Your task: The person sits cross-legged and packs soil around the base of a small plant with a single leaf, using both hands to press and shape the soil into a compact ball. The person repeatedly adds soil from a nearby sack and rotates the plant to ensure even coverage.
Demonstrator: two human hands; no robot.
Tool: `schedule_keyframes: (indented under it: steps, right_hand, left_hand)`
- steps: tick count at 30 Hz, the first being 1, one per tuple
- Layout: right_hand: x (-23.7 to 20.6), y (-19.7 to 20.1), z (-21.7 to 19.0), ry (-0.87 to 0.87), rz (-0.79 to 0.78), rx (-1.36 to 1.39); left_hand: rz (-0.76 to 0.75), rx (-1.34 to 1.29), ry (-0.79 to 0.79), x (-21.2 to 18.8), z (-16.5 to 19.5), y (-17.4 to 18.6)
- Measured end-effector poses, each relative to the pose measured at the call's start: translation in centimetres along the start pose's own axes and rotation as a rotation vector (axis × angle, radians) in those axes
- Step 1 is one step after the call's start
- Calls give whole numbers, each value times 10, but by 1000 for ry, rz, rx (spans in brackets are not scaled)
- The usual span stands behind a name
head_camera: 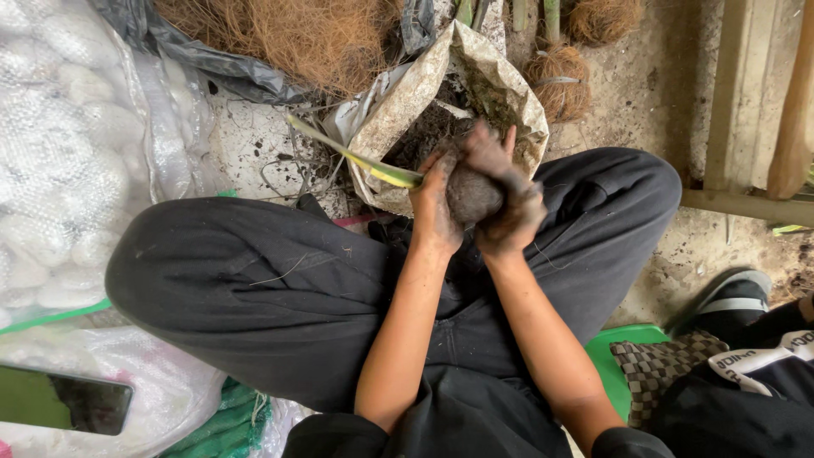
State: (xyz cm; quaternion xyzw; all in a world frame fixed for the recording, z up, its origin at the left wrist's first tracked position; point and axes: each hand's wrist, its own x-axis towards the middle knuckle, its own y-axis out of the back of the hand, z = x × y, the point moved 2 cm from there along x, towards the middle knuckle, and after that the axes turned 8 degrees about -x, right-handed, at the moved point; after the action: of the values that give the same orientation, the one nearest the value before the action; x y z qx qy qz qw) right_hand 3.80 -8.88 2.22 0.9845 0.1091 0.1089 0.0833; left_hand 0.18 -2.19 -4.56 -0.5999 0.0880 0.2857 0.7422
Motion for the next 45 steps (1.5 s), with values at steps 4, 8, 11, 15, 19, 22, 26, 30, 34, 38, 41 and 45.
schedule_keyframes:
  steps: [4, 8, 11, 15, 19, 22, 26, 30, 34, 38, 41, 45]
  right_hand:
    - [5, 0, 7, 55, -28, -9]
    - [10, 0, 8, 12, -129, -51]
    - [12, 1, 14, -433, -252, 846]
    - [7, 8, 25, -474, -241, 827]
    - [-3, 11, 33, -279, -185, 321]
    - [-4, 10, 24, -3, -38, -79]
    - [-4, 5, -2, 514, 22, -379]
    - [-1, -1, -9, 294, -36, -365]
    - [4, -6, 2, -45, -114, 161]
    - [4, 1, 11, -101, -139, 316]
    - [5, 9, 19, -141, -382, 855]
    - [-4, 9, 33, -282, -197, 410]
  left_hand:
    - [-91, 261, -259, 4, -9, 7]
    - [-198, 450, -399, 3, -1, 4]
    - [-365, 656, -482, 0, 14, -10]
    - [-268, 1206, -1075, -8, 27, -41]
    - [-119, 1052, -999, -12, 38, -44]
    - [-35, 747, -677, -8, 33, -27]
    - [-62, -105, 37, 1, -3, -1]
    - [-66, -75, -38, 3, -8, 16]
    - [-156, 355, -281, 2, 8, 4]
    - [-370, 741, -503, -13, 21, -30]
    - [-351, 1062, -876, -22, 33, -54]
    - [-210, 1059, -1074, -26, 46, -65]
